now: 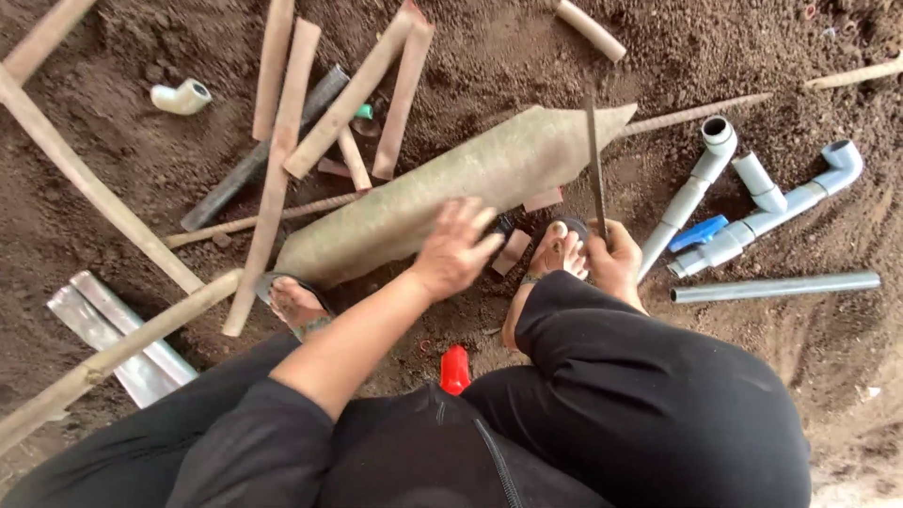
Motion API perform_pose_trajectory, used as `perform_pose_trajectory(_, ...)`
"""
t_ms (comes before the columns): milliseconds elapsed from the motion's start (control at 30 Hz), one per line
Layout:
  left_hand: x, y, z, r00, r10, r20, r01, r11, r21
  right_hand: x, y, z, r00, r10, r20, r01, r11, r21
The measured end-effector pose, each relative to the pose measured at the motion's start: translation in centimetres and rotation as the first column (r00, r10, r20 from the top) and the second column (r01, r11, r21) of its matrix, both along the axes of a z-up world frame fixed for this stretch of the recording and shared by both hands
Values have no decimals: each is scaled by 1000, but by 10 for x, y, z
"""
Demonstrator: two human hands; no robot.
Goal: The person sits on the ground and uses a hacksaw to cut a long, light-colored pipe. They hold the pipe steady with their left hand and saw with their right hand. The person also briefly handles a PVC pipe assembly and a metal rod before resuming the cutting task.
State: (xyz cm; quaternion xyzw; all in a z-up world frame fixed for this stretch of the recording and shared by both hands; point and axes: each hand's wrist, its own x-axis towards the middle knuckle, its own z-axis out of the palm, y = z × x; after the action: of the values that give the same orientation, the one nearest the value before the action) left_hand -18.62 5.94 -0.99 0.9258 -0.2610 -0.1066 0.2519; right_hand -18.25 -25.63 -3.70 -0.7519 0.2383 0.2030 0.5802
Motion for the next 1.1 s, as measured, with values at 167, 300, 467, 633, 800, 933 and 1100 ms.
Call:
perform_pose_trajectory(167,-10,-53,-40,989,-90,120,92,996,-5,5,-1,10,999,31,-24,-32,999,-44)
perform_pose_trajectory(300,13,-89,-55,914,0,-405,34,997,76,-8,-2,-6,988,-120,-97,124,992,32)
perform_pose_trajectory(467,12,-132,-165,807,167,-566,12,954,299,-6,-5,-3,981,-170,-98,178,981,80)
perform_pose_trajectory(633,26,-140,-128,865,157,-477,23,936,350,-9,-8,-18,973,-212,-92,221,970,102)
perform_pose_trajectory(800,45,-132,-33,999,20,-25,-16,986,165,-11,-12,-16,970,-237,-62,243,961,134)
perform_pose_trajectory(933,-20,-96,-71,993,56,-105,-42,990,131,-8,-13,-7,955,-286,-79,294,946,135)
perform_pose_trajectory(1100,-22,-81,-82,995,97,-1,-96,979,181,-16,-14,-11,971,-212,-108,225,966,130)
